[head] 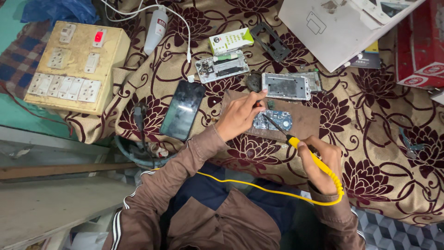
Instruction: The person uses a soldering iron to apply heat to specific points on a small circuit board while holding it steady with the other hand. The person repeatedly touches the iron to different components on the board throughout the clip.
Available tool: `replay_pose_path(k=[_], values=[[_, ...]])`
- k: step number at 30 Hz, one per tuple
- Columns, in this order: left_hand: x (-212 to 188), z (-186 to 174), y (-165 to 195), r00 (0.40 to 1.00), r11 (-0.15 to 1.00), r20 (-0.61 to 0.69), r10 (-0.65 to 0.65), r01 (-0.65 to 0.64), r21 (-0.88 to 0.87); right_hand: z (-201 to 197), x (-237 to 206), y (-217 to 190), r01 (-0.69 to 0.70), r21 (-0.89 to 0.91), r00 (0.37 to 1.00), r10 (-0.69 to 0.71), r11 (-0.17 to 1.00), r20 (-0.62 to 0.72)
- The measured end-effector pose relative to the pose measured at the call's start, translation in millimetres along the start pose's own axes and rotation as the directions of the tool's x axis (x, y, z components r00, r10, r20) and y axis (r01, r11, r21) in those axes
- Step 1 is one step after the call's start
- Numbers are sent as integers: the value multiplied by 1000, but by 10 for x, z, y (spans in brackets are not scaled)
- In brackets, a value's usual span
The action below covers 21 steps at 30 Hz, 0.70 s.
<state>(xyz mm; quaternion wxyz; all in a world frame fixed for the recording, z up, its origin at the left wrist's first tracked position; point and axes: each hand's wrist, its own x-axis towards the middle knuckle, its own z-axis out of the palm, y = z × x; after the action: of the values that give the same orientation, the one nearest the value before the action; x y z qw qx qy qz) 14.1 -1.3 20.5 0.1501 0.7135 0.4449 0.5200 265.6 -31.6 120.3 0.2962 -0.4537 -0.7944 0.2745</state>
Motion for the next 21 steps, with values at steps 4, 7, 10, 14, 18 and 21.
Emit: replay_pose_path(k=[4,7,10,14,18,21], values=[[9,-3,8,1000,1000,-25,11,-12,-17,-6,2,2,26,23,1000,-26,999,4],[0,-4,9,1000,1000,-5,-18,17,-13,1,-2,6,9,16,1000,-9,1000,2],[-7,-1,11,1000,1000,-5,-13,13,-7,-2,-12,0,28,20,1000,-28,999,-1],[-4,-7,10,1000,1000,-11,-11,11,-15,-2,-9,-22,41,23,999,-41,999,-8],[5,3,6,998,999,-49,32,-33,-6,-12,10,-35,4,30,1000,-4,1000,16],[2,5,-6,1000,1000,5,-15,15,-16,-31,-8,-37,41,32,999,-42,999,26]])
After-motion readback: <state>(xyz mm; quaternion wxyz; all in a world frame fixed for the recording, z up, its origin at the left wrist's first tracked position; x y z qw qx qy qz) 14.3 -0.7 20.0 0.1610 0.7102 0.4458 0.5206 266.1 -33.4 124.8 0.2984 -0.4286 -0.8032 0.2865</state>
